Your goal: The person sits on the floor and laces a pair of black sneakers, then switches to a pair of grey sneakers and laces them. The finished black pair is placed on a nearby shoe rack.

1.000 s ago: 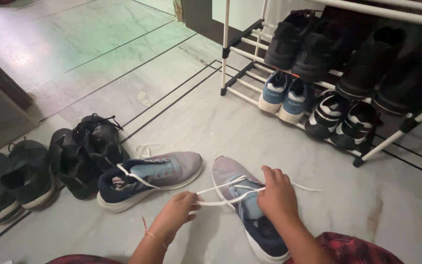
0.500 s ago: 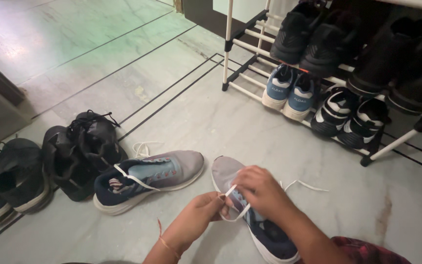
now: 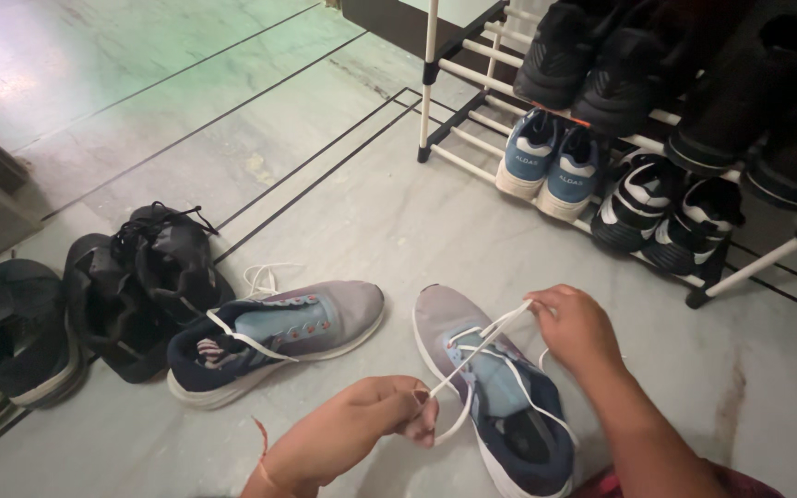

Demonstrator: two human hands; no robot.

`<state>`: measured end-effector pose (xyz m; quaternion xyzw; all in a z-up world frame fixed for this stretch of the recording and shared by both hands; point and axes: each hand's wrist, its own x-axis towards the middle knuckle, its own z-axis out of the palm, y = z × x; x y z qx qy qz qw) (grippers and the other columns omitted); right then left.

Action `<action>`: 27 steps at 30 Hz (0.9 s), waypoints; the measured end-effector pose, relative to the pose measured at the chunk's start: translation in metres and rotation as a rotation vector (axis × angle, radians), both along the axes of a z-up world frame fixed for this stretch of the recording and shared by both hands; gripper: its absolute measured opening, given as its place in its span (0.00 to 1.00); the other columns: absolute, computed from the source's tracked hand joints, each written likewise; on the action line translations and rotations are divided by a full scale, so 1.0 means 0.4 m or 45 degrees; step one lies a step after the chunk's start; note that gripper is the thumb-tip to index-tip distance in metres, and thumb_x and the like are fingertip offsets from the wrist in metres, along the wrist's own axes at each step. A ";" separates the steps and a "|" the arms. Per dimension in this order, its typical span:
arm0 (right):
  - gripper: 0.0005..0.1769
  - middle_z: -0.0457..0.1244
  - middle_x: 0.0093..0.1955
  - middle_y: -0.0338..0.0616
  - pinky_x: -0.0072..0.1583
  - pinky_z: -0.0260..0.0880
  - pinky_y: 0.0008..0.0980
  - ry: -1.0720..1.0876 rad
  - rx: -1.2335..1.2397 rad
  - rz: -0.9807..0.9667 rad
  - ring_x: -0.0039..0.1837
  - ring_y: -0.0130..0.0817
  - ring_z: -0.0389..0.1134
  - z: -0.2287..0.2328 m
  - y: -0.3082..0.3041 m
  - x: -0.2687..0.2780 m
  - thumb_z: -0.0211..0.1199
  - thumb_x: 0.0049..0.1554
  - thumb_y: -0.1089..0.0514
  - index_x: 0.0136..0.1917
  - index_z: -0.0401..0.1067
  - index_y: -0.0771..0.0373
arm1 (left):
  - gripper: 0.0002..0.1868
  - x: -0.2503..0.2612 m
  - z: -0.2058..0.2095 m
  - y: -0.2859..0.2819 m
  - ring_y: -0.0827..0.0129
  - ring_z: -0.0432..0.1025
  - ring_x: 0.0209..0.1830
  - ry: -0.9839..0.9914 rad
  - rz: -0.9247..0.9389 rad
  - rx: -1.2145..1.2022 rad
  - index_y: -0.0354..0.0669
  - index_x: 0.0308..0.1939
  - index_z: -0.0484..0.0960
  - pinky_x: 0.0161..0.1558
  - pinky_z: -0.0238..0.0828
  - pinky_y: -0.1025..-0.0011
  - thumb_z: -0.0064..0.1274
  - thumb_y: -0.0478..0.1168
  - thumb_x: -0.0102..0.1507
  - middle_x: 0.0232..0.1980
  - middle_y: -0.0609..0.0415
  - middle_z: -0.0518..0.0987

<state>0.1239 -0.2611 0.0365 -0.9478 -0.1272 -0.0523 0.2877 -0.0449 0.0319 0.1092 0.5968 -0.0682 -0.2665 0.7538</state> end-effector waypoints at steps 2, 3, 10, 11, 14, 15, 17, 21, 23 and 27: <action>0.13 0.71 0.54 0.45 0.64 0.69 0.37 0.047 -0.005 0.154 0.59 0.45 0.71 0.008 0.021 -0.005 0.64 0.54 0.60 0.52 0.82 0.55 | 0.13 -0.004 0.006 0.004 0.72 0.70 0.41 -0.069 -0.023 -0.035 0.35 0.37 0.78 0.50 0.66 0.74 0.40 0.38 0.69 0.35 0.56 0.75; 0.18 0.69 0.58 0.47 0.65 0.65 0.39 -0.026 0.035 0.293 0.63 0.48 0.68 0.021 0.031 -0.014 0.65 0.52 0.61 0.57 0.79 0.57 | 0.13 -0.004 0.008 0.003 0.72 0.71 0.41 -0.052 -0.009 -0.068 0.35 0.36 0.78 0.49 0.66 0.74 0.40 0.38 0.68 0.35 0.56 0.74; 0.26 0.70 0.65 0.47 0.72 0.62 0.35 0.735 0.763 0.854 0.70 0.34 0.67 0.169 0.113 -0.198 0.58 0.55 0.65 0.68 0.72 0.62 | 0.13 0.003 -0.006 -0.014 0.68 0.72 0.37 0.316 0.201 -0.313 0.34 0.38 0.80 0.45 0.68 0.71 0.41 0.38 0.65 0.34 0.54 0.77; 0.23 0.70 0.62 0.46 0.68 0.64 0.35 0.878 0.833 0.824 0.67 0.33 0.68 0.179 0.133 -0.212 0.60 0.56 0.64 0.65 0.72 0.62 | 0.13 0.004 -0.011 -0.017 0.66 0.73 0.36 0.380 0.255 -0.362 0.34 0.39 0.81 0.45 0.69 0.70 0.42 0.37 0.64 0.34 0.55 0.76; 0.14 0.71 0.53 0.43 0.59 0.70 0.32 1.217 0.983 0.743 0.58 0.28 0.71 0.195 0.156 -0.233 0.63 0.58 0.62 0.58 0.72 0.63 | 0.14 0.006 -0.029 -0.020 0.66 0.73 0.36 0.375 0.212 -0.376 0.32 0.39 0.80 0.45 0.71 0.69 0.42 0.38 0.65 0.34 0.53 0.78; 0.13 0.72 0.51 0.41 0.57 0.71 0.30 1.268 0.996 0.729 0.55 0.27 0.72 0.197 0.154 -0.228 0.64 0.57 0.62 0.56 0.72 0.63 | 0.13 0.006 -0.035 -0.020 0.66 0.73 0.36 0.319 0.187 -0.398 0.31 0.39 0.79 0.44 0.71 0.69 0.42 0.39 0.66 0.34 0.53 0.78; 0.10 0.70 0.44 0.39 0.51 0.70 0.28 1.281 0.960 0.643 0.48 0.25 0.71 0.195 0.144 -0.220 0.65 0.57 0.61 0.53 0.73 0.65 | 0.13 0.009 -0.042 -0.018 0.66 0.72 0.36 0.207 0.140 -0.441 0.30 0.40 0.77 0.43 0.69 0.69 0.44 0.39 0.70 0.35 0.52 0.77; 0.09 0.67 0.36 0.35 0.44 0.66 0.25 1.042 0.722 0.460 0.40 0.22 0.65 0.187 0.127 -0.211 0.68 0.57 0.59 0.48 0.79 0.68 | 0.14 0.019 -0.034 -0.023 0.66 0.68 0.30 0.233 0.301 0.249 0.35 0.49 0.79 0.36 0.68 0.67 0.49 0.44 0.68 0.33 0.54 0.74; 0.08 0.67 0.37 0.34 0.44 0.67 0.24 0.972 0.653 0.416 0.40 0.20 0.65 0.185 0.124 -0.208 0.68 0.56 0.59 0.46 0.80 0.67 | 0.20 0.013 -0.023 -0.044 0.69 0.76 0.30 -0.013 0.382 0.738 0.49 0.57 0.76 0.37 0.74 0.69 0.55 0.44 0.61 0.33 0.57 0.81; 0.08 0.70 0.37 0.34 0.45 0.70 0.23 1.032 0.642 0.406 0.41 0.19 0.69 0.180 0.128 -0.205 0.67 0.56 0.59 0.45 0.78 0.66 | 0.17 0.010 -0.001 -0.092 0.67 0.78 0.37 -0.498 0.420 0.583 0.37 0.48 0.83 0.42 0.76 0.69 0.64 0.42 0.60 0.39 0.51 0.84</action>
